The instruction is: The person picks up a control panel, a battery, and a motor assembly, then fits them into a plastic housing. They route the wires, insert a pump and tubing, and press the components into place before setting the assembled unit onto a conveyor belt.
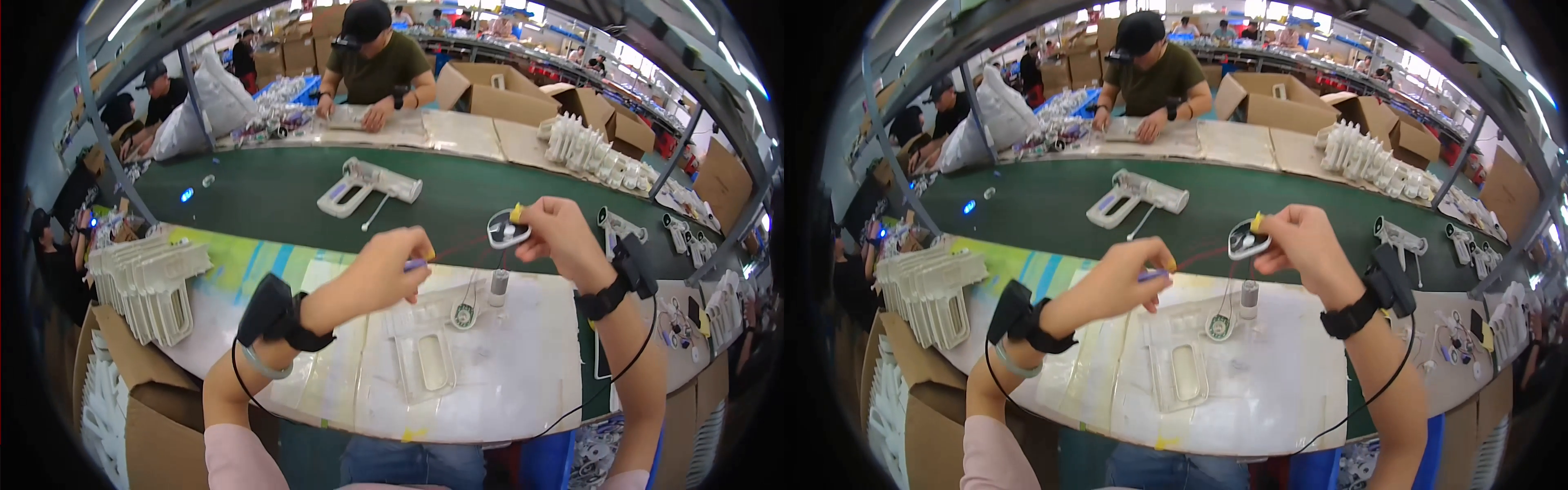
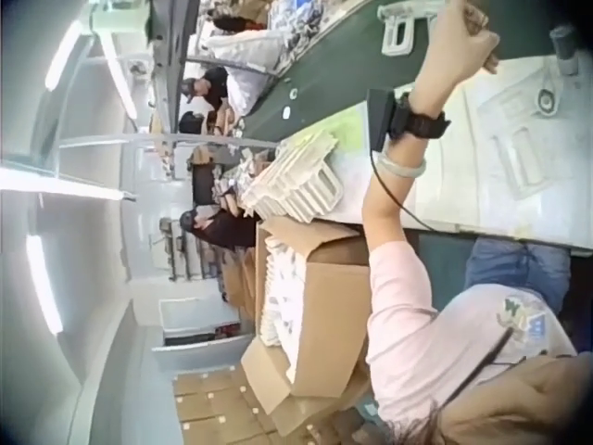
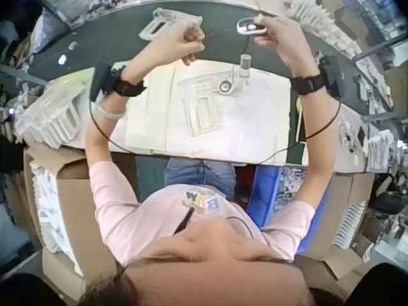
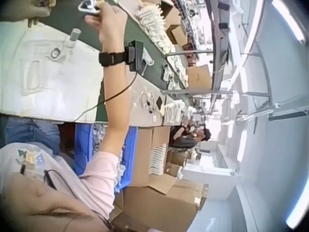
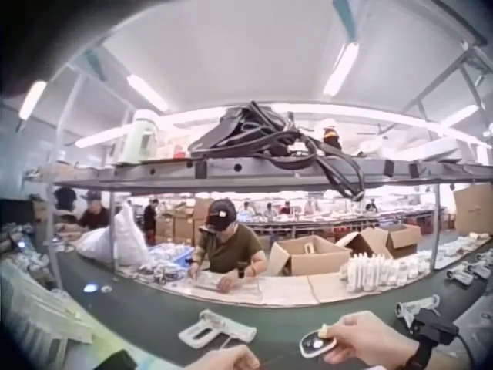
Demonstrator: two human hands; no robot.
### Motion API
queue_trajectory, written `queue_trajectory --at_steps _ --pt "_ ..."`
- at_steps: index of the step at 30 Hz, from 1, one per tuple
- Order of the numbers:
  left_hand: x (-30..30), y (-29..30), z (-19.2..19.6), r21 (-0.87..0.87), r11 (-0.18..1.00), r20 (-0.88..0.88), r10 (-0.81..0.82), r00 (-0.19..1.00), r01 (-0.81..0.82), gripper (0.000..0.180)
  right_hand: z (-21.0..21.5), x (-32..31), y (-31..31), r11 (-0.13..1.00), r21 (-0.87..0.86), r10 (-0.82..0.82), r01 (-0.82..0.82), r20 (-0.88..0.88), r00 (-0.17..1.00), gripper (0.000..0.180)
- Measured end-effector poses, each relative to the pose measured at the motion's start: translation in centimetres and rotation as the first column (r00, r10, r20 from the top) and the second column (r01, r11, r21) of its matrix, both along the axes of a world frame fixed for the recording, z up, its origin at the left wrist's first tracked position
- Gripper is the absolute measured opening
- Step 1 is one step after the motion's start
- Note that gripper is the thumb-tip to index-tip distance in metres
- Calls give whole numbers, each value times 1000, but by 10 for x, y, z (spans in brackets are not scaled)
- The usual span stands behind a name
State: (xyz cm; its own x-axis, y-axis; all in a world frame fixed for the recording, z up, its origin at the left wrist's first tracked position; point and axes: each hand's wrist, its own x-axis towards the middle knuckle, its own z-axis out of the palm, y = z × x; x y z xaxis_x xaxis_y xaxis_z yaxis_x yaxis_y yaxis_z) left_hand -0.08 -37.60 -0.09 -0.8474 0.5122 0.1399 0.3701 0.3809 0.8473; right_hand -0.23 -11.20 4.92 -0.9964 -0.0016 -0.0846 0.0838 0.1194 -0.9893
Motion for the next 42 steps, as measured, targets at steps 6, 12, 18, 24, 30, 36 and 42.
queue_trajectory --at_steps 6,12,18,24,30,36,42 --pt "70 -16 -68 -88 961 424 -200 883 260 38 -107 19 -48 806 591 217 -24 -258 941 17" --pt "60 -68 -119 -125 991 108 -25 994 39 55 -118 35 -108 800 600 199 -17 -240 950 16" --pt "27 -80 -179 12 995 -224 95 970 -94 66 -153 33 -160 918 387 169 -87 -183 968 17" --pt "24 -82 -189 103 990 -227 112 967 -91 69 -177 23 -170 870 476 212 -128 -127 969 17" --pt "23 -85 -190 89 991 -186 113 976 -98 68 -155 15 -177 880 474 127 -38 -157 979 20" --pt "37 -85 -163 117 988 -359 140 923 -104 34 -167 5 -151 942 337 12 8 -56 998 19" --pt "64 -58 -184 -15 988 -478 131 869 -157 22 -166 15 -160 933 360 26 -1 -65 998 20"
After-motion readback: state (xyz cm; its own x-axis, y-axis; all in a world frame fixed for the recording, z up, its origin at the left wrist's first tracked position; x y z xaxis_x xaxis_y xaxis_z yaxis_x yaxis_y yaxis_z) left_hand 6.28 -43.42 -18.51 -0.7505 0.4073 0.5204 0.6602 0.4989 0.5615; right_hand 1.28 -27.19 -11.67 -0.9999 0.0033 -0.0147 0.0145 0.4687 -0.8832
